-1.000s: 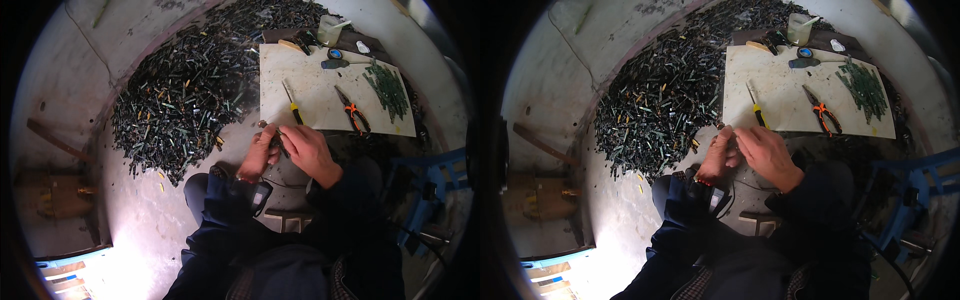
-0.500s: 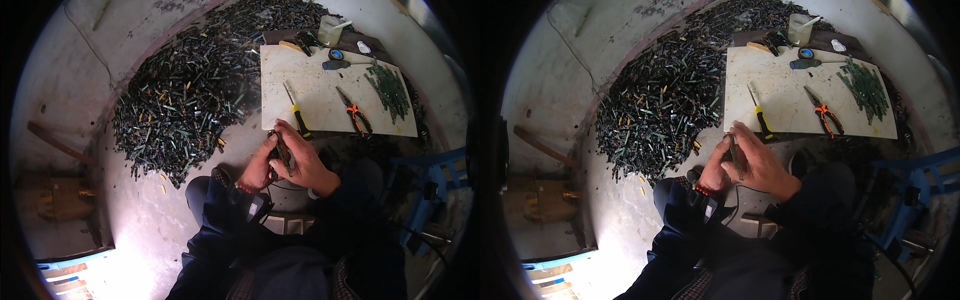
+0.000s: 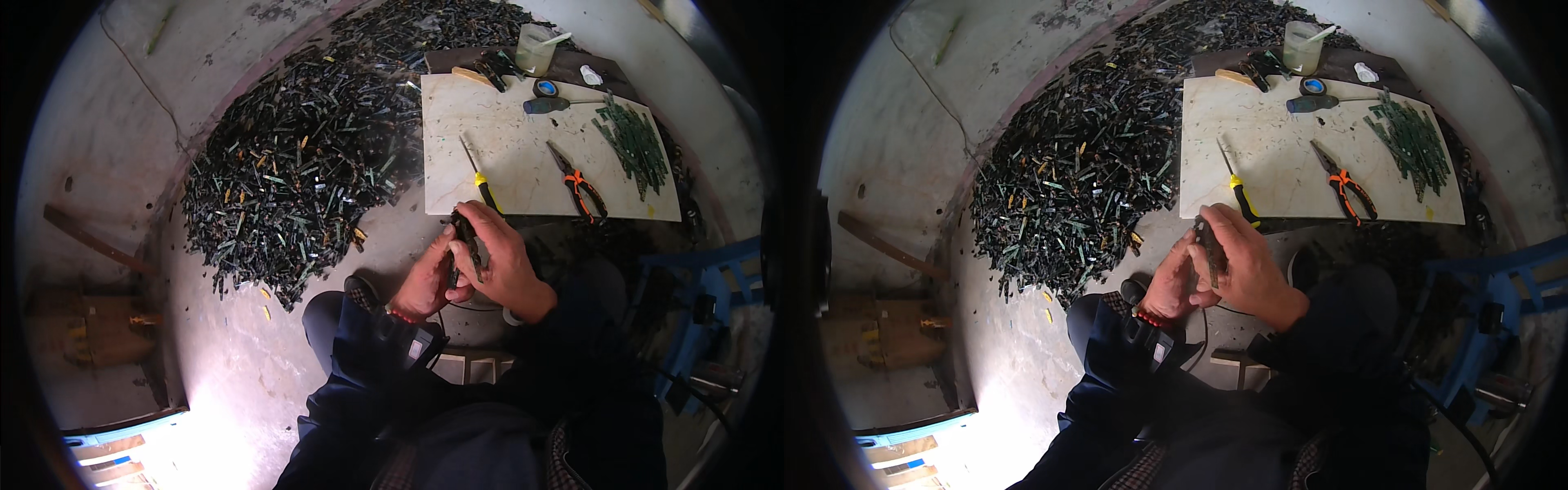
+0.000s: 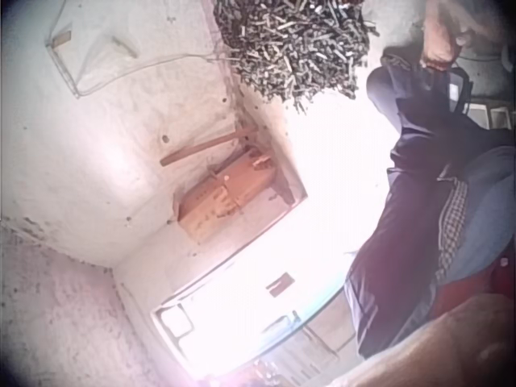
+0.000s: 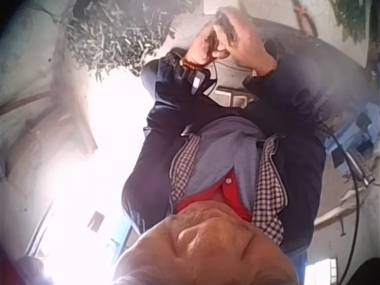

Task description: The person sits on the floor and uses pliers to cut a green circuit board into smaller pieces. They then use a screwdriver to pry off components from the board and a brush to clean the surface.

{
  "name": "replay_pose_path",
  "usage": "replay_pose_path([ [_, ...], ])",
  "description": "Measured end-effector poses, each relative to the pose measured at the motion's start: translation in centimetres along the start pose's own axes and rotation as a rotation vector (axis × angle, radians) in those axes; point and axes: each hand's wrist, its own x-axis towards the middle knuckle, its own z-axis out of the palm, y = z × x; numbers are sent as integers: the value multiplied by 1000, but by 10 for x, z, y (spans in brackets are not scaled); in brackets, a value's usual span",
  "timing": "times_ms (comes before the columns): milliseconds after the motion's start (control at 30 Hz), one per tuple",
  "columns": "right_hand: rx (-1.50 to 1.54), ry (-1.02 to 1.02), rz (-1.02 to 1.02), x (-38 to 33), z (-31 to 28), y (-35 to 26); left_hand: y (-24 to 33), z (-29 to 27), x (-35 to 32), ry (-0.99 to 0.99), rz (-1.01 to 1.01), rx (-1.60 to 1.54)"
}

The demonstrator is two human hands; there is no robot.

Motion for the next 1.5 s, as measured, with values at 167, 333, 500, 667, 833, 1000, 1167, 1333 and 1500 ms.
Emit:
replay_pose_path([
  [167,-181,126,-58,4,2,1,-6,-4,3,38,19,-31],
  [333,-227,185,-31,3,6,4,-9,-9,6,42,38,11],
  [500,-74,138,95,-1,5,11,-5,-2,5,68,25,-56],
  [667,-27,24,29,2,-2,18,3,3,-2,53,34,6],
  [833,9,-172,74,8,-14,19,3,2,0,103,5,55],
  [1000,-45,-342,56,12,-25,11,-12,-4,10,238,82,131],
  [1167,-70,-257,44,10,-47,11,-4,-25,11,227,109,98],
  [1333,-358,87,366,12,-42,40,5,-27,10,59,149,67],
  [1500,-663,-23,238,7,-21,51,7,-25,14,-13,184,-34],
])
